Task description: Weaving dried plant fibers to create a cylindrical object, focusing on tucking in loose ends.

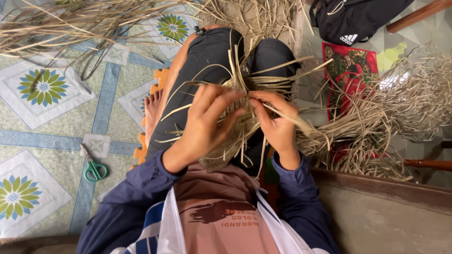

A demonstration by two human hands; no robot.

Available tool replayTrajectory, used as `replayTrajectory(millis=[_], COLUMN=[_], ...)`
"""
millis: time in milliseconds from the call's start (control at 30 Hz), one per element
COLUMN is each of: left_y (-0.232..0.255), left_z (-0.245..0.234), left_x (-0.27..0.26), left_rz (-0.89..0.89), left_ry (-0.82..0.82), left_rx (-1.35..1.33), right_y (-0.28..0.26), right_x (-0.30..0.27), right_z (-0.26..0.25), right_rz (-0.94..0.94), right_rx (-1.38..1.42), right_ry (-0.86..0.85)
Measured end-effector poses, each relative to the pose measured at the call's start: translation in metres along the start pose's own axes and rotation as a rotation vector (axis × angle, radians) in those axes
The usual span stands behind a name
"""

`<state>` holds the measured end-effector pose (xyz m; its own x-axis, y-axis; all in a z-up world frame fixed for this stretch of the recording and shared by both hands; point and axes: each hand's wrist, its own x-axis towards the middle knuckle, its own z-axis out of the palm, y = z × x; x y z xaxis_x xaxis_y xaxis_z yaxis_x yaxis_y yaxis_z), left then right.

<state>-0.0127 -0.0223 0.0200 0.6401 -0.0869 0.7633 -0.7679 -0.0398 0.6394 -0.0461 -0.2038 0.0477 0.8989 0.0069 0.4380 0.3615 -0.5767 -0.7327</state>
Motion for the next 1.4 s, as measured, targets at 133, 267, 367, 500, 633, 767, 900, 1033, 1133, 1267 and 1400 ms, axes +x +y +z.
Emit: replayTrajectory(millis=[133, 267, 367, 500, 633, 767, 900, 1033, 1133, 1267, 1400], left_y=[-0.012, -0.015, -0.014, -0.005, 0.002, 0.017, 0.018, 0.031, 0.029, 0.021, 0.016], left_z=[0.010, 0.017, 0.000, -0.034, -0.059, -0.061, -0.050, -0.056, -0.064, -0.039, -0.032], left_x=[0.021, 0.025, 0.030, 0.033, 0.029, 0.025, 0.021, 0.033, 0.031, 0.031, 0.032], left_rz=[0.090, -0.035, -0.166, -0.271, -0.315, -0.228, 0.017, 0.214, 0.208, 0.387, 0.503], left_ry=[-0.076, -0.113, -0.075, -0.075, -0.085, -0.192, -0.360, -0.332, -0.309, -0.020, 0.052], left_rx=[-0.053, -0.407, -0.623, -0.514, -0.355, -0.126, -0.368, -0.238, -0.195, -0.184, -0.101], right_y=[-0.006, 0.015, 0.016, 0.011, 0.010, -0.031, -0.069, -0.071, -0.069, -0.045, -0.041], right_x=[0.005, -0.004, -0.004, -0.002, -0.005, -0.044, -0.027, -0.002, 0.000, 0.003, 0.006], right_z=[0.000, -0.002, -0.004, -0.008, -0.034, -0.043, -0.026, -0.016, -0.015, -0.017, -0.020], right_rz=[-0.177, -0.117, -0.067, -0.066, -0.235, 0.305, 0.029, -0.066, -0.053, -0.211, -0.179], right_rx=[0.072, 0.092, 0.133, 0.078, -0.265, 0.073, 0.218, -0.033, -0.145, -0.080, -0.043], right_ry=[-0.016, -0.005, 0.010, 0.014, 0.114, 0.003, -0.135, -0.312, -0.216, -0.153, -0.190])
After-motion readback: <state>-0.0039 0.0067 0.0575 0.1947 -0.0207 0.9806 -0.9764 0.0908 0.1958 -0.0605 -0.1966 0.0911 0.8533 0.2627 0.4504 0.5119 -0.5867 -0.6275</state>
